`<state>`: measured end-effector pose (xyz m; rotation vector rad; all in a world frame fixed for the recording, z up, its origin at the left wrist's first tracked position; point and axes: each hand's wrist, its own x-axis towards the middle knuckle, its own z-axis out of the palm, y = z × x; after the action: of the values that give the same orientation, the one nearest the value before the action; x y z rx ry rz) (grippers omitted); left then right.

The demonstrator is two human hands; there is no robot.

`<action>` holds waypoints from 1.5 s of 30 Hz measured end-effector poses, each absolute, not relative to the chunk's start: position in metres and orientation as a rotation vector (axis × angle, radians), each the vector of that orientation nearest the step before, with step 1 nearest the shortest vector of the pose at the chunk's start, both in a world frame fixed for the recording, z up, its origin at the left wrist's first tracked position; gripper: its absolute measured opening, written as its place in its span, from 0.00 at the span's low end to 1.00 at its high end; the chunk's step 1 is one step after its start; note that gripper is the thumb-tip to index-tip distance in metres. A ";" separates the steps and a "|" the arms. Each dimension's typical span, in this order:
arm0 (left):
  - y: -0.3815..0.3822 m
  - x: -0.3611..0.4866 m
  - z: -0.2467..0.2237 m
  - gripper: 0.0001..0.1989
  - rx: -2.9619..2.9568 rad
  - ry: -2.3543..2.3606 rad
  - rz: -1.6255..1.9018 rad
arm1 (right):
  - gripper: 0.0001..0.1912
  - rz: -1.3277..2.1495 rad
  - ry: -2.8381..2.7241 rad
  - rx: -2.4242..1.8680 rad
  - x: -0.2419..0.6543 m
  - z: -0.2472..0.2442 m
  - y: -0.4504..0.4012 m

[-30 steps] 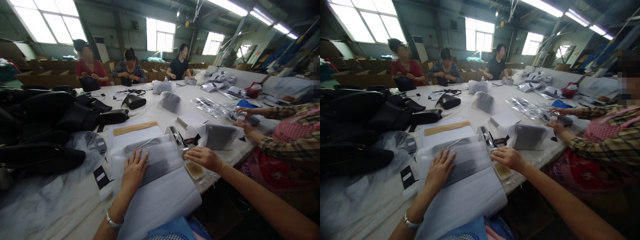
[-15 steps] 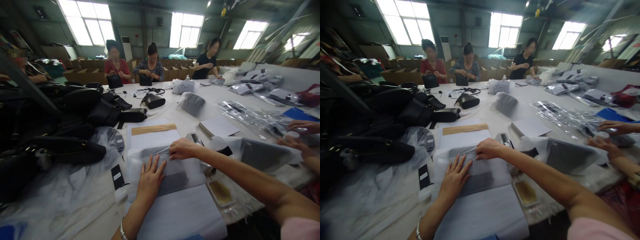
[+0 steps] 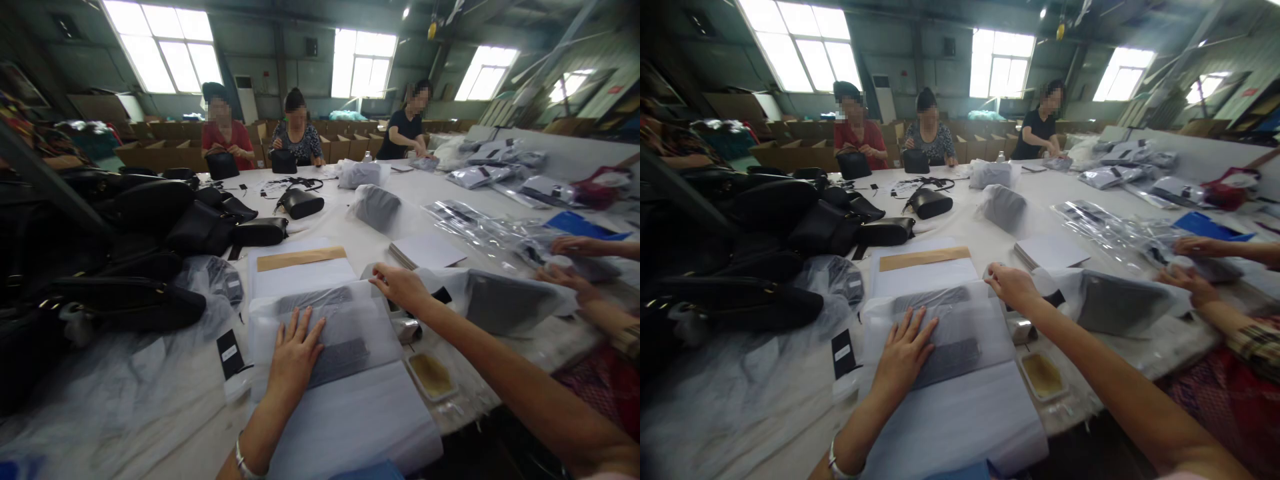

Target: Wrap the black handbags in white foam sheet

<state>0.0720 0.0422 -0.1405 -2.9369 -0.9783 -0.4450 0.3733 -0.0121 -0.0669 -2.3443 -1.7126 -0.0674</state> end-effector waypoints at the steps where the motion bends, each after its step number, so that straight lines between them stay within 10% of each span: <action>1: 0.042 0.072 -0.141 0.26 -2.931 -0.979 -0.458 | 0.09 -0.018 -1.612 -2.328 0.378 -0.071 -0.030; 34: 0.043 0.068 -0.147 0.24 -2.952 -0.946 -0.508 | 0.22 0.675 -0.320 -1.699 0.323 -0.139 -0.163; 45: 0.042 0.069 -0.143 0.24 -2.965 -0.963 -0.490 | 0.16 0.080 -1.048 -2.234 0.356 -0.138 -0.157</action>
<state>0.0692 0.0424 -0.1430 -2.9652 -0.9627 -0.4904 0.3558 -0.1568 -0.1379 -2.2342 -1.0479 0.0799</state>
